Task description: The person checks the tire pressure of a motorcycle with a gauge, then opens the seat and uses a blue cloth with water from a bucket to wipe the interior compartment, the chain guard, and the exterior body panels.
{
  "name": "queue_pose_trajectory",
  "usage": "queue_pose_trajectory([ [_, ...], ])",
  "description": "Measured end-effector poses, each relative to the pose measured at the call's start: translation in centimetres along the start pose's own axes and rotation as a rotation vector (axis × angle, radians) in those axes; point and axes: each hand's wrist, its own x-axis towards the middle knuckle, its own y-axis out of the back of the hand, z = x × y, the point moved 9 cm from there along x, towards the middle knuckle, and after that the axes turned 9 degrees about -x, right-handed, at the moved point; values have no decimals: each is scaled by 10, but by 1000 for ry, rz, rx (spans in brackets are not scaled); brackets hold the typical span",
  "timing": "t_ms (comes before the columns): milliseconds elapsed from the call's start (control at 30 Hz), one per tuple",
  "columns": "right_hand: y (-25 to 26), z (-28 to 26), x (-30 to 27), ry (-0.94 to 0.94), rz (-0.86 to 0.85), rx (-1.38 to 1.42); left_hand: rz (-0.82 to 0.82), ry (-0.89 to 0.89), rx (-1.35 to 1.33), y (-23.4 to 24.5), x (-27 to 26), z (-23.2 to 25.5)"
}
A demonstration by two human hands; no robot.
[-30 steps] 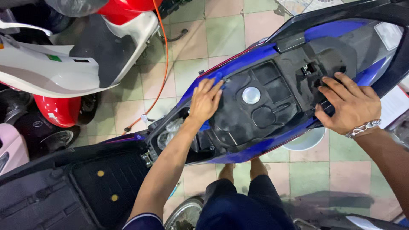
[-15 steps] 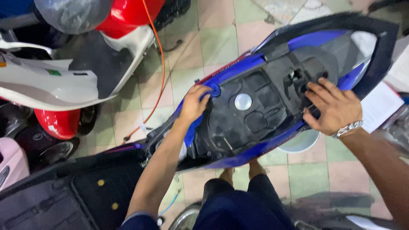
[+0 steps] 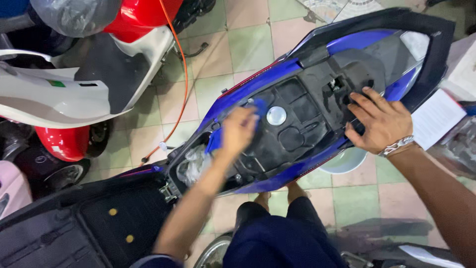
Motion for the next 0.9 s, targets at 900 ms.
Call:
queue_pose_trajectory([
  [900,8,5,-3,-40,82,136,-165,-468,293,-92,-20,84],
])
